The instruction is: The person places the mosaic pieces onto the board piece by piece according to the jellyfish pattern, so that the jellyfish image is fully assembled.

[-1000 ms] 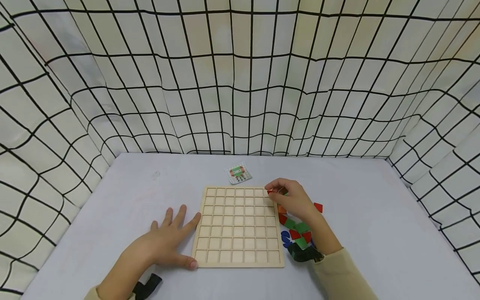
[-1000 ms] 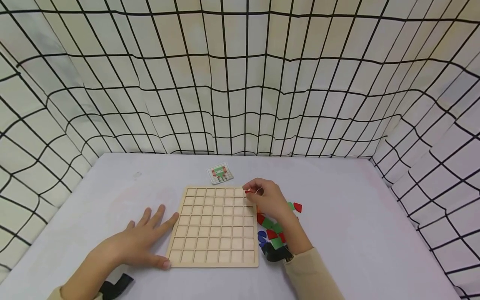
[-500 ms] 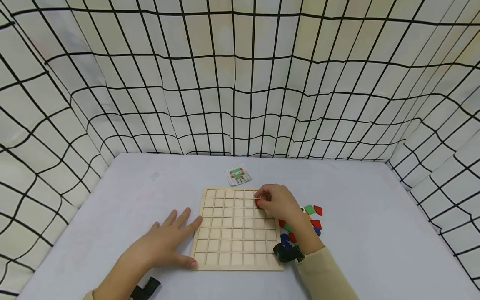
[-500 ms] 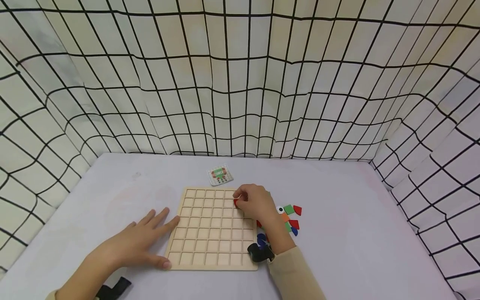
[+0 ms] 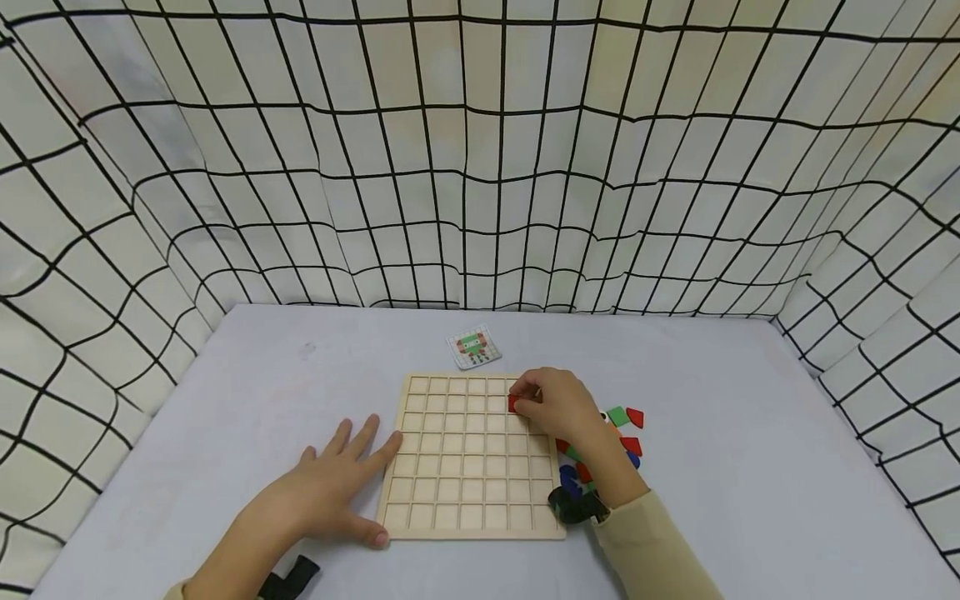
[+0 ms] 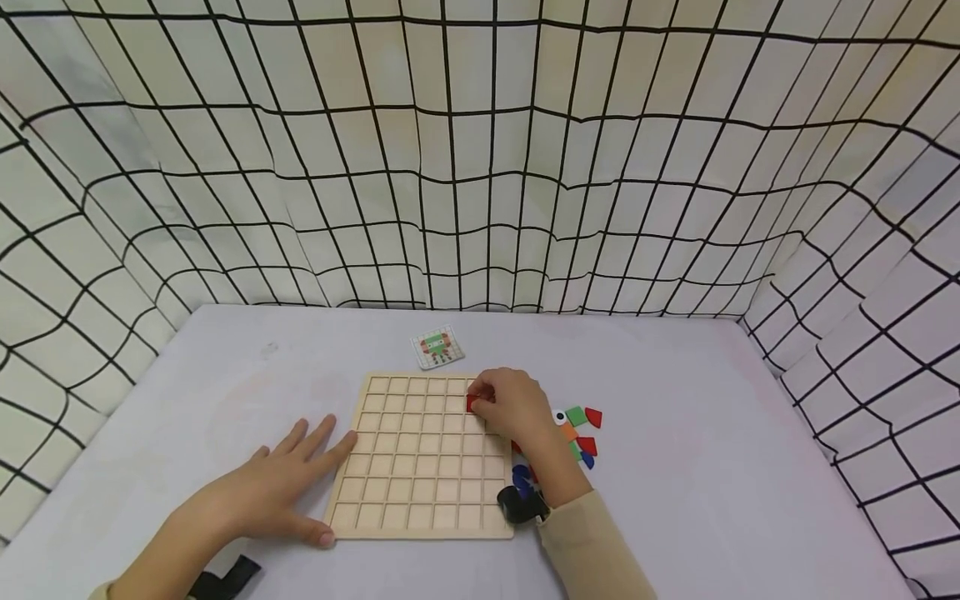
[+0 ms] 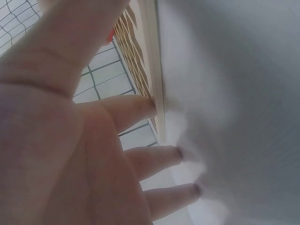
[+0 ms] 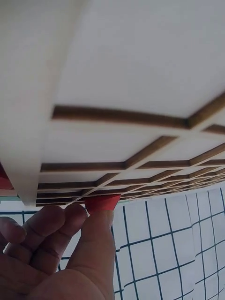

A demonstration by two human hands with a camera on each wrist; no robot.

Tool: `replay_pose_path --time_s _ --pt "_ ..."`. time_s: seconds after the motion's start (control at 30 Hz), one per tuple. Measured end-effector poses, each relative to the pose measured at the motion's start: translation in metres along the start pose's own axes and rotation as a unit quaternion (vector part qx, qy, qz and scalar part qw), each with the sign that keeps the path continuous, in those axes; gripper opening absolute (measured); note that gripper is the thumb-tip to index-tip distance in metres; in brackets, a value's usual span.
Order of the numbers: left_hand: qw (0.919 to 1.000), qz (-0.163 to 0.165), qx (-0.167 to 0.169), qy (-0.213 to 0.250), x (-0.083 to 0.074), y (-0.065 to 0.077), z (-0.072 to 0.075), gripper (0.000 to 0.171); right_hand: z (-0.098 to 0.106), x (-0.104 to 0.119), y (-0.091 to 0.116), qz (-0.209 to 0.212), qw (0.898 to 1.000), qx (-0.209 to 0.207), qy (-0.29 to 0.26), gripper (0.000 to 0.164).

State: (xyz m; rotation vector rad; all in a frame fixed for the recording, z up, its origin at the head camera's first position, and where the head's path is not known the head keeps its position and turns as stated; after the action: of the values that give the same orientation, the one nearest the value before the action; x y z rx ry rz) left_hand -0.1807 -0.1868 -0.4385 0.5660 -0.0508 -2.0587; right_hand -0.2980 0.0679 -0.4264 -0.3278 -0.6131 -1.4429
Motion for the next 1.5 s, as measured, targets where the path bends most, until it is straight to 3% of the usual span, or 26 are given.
replay_pose_path --time_s 0.43,0.67,1.03,1.27,1.5 --pt "1.0 -0.002 0.004 0.004 0.0 -0.002 -0.001 0.123 -0.006 -0.002 0.001 0.005 0.998 0.055 -0.007 0.027" --pt "0.9999 -0.009 0.005 -0.001 -0.001 -0.001 0.0 0.122 -0.002 0.0 0.003 0.035 0.996 0.075 -0.025 0.034" --pt "0.9999 -0.013 0.004 -0.008 -0.003 -0.001 0.001 0.121 0.033 -0.014 0.006 0.028 0.997 0.05 -0.056 0.029" --pt "0.9998 -0.016 0.002 -0.008 -0.004 -0.003 0.001 0.121 0.072 -0.029 0.012 0.039 0.995 -0.011 -0.091 0.025" --pt "0.9999 -0.004 0.011 0.005 -0.003 -0.002 0.0 0.122 0.069 -0.05 0.014 0.014 0.997 -0.009 -0.072 0.027"
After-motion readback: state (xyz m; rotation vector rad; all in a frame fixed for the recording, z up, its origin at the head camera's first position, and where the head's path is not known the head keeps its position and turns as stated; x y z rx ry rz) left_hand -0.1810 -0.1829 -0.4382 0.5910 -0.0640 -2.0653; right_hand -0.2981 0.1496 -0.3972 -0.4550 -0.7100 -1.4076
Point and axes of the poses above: each hand's wrist, its own y-axis away from the middle knuckle, its own z-axis out of the back of the hand, x = y × z, the point moved 9 cm from there along -y, towards the middle knuckle, and after that the axes turned 14 degrees about -z, right-handed, at the moved point
